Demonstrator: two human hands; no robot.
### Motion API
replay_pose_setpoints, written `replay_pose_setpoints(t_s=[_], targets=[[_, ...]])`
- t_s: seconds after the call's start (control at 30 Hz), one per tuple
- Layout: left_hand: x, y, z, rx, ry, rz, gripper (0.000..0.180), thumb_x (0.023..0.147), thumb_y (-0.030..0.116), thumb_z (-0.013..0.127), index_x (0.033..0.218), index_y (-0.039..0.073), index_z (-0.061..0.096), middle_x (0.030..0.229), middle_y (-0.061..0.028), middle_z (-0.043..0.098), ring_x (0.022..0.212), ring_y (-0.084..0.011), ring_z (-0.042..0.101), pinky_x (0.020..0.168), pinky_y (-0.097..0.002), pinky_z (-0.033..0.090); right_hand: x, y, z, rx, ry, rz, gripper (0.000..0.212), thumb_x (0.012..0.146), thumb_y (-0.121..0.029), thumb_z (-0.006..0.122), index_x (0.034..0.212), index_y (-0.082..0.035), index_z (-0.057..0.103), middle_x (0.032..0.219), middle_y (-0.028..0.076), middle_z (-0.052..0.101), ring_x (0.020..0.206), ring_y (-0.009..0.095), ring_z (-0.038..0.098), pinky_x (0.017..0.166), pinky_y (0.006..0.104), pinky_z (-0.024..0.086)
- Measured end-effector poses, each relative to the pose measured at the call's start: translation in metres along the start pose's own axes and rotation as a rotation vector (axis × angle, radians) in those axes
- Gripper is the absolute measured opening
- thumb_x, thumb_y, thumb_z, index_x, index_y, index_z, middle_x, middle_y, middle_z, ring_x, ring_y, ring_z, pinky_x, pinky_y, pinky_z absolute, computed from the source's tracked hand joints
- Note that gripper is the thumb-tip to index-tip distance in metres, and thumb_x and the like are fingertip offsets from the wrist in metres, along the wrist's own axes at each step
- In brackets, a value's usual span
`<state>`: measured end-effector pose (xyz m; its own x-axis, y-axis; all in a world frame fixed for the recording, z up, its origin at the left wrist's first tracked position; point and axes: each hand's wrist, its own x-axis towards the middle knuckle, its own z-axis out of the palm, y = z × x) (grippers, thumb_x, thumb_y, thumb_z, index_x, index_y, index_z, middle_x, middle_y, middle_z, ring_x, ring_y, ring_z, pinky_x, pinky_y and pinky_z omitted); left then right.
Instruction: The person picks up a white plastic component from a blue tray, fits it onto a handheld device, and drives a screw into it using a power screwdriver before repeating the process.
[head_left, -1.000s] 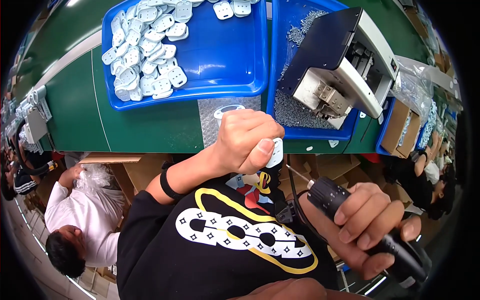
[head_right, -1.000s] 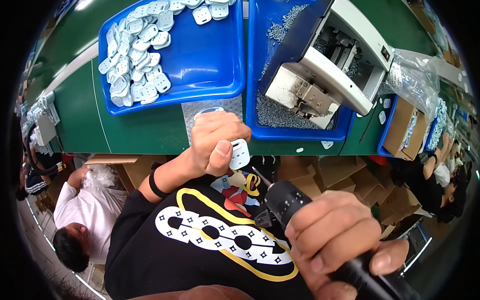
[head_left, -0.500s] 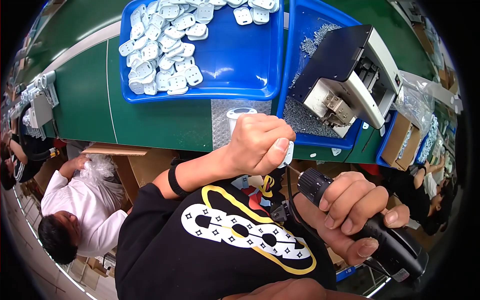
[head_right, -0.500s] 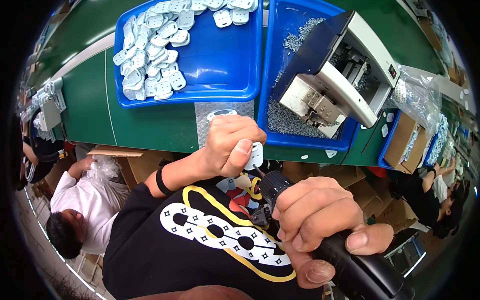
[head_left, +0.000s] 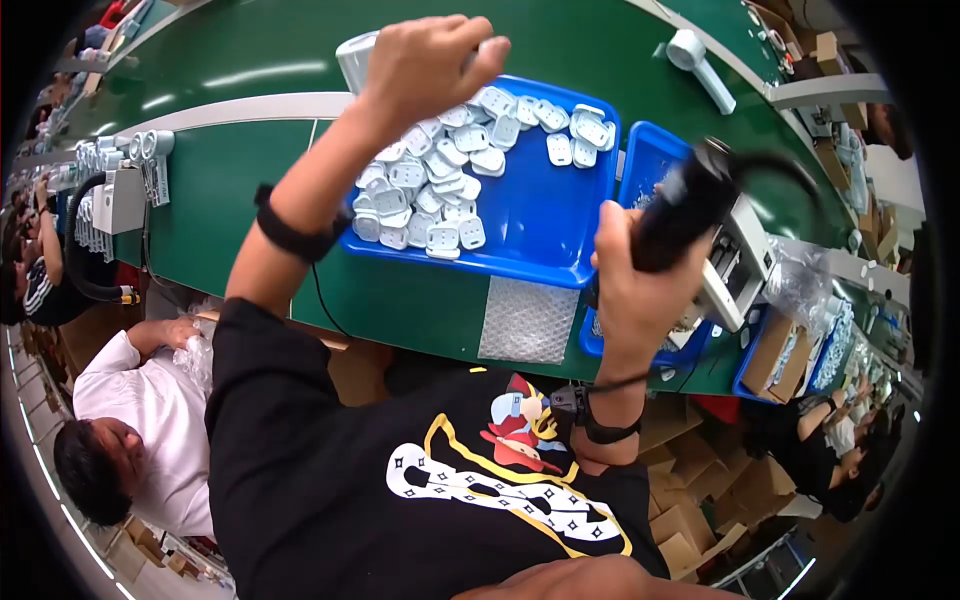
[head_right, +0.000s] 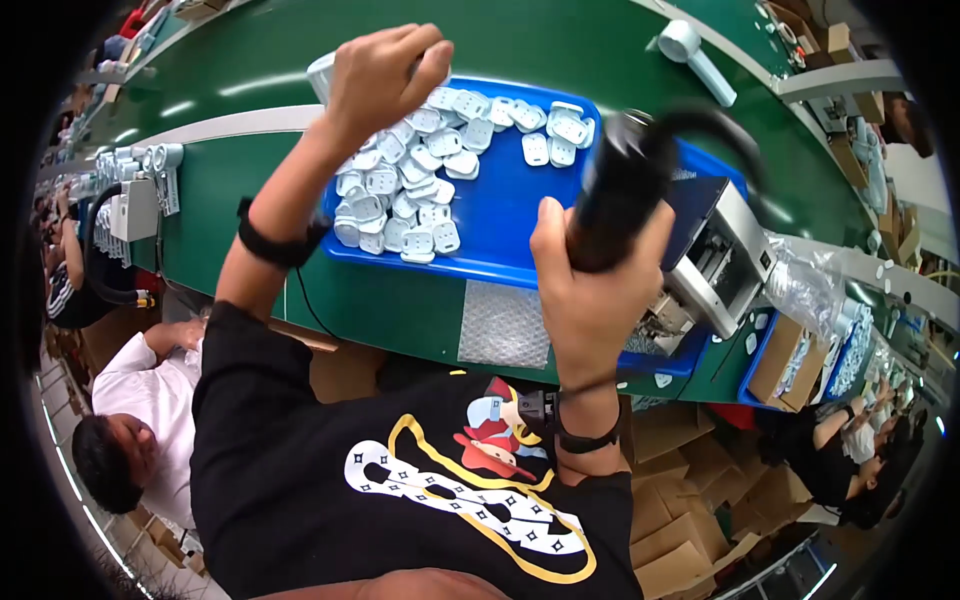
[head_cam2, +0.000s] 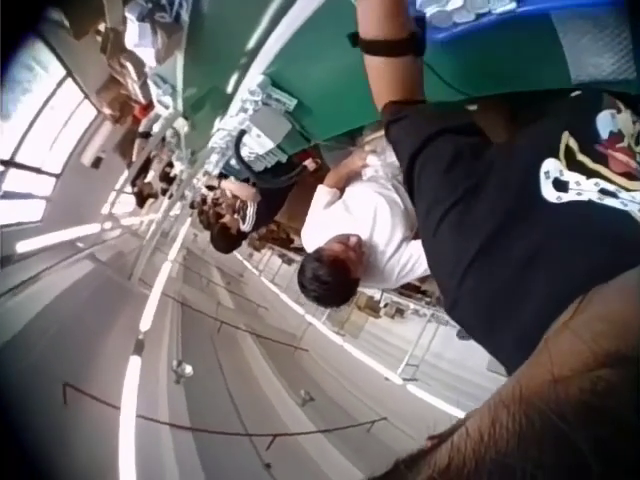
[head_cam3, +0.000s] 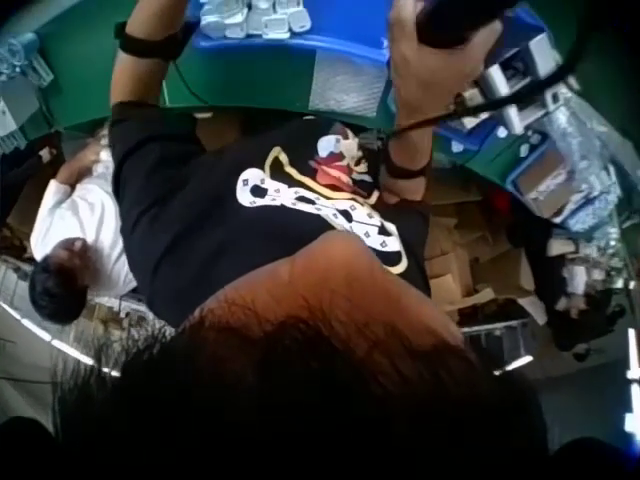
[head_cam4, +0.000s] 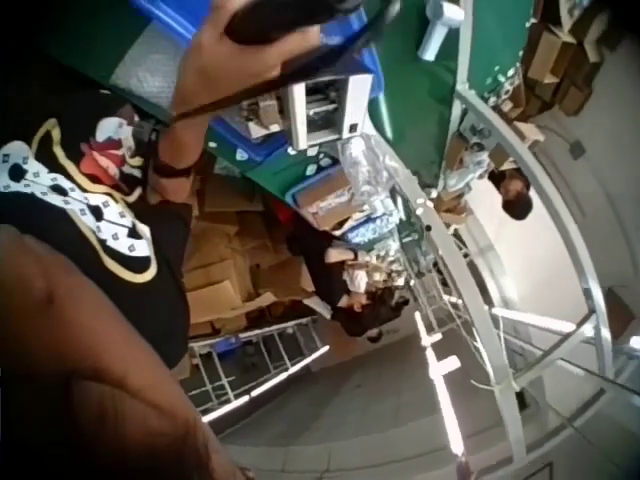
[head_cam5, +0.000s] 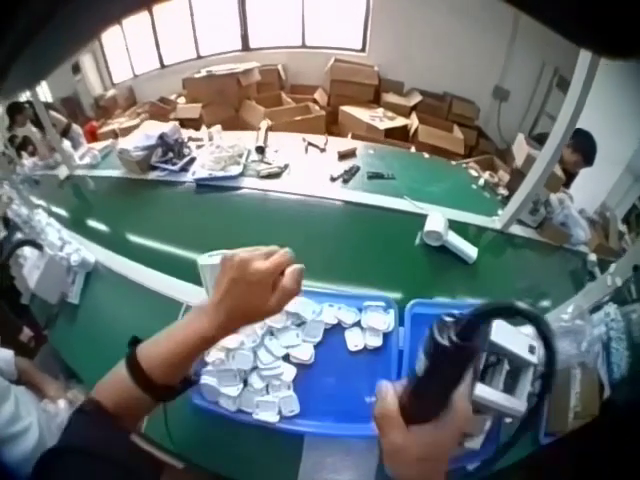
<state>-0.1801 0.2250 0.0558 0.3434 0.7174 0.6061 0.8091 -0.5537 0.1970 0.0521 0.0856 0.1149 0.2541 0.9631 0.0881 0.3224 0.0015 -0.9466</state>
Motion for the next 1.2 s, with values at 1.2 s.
replay_pose_setpoints(t_s=[1.2], targets=[[-0.192, 0.085, -0.13, -1.022, 0.068, -0.684, 0.061, 0.099, 0.039, 0.059, 0.138, -0.005, 0.042, 0.113, -0.0205, 0.061, 0.098, -0.0277, 0.06, 0.087, -0.0406, 0.052, -0.051, 0.013, -0.045, 0.541, -0.697, 0.267, 0.062, 0.086, -0.032, 0.08, 0.128, 0.0, 0.048, 0.076, 0.002, 0.057, 0.071, 0.013, 0.056, 0.064, 0.0297, 0.046]])
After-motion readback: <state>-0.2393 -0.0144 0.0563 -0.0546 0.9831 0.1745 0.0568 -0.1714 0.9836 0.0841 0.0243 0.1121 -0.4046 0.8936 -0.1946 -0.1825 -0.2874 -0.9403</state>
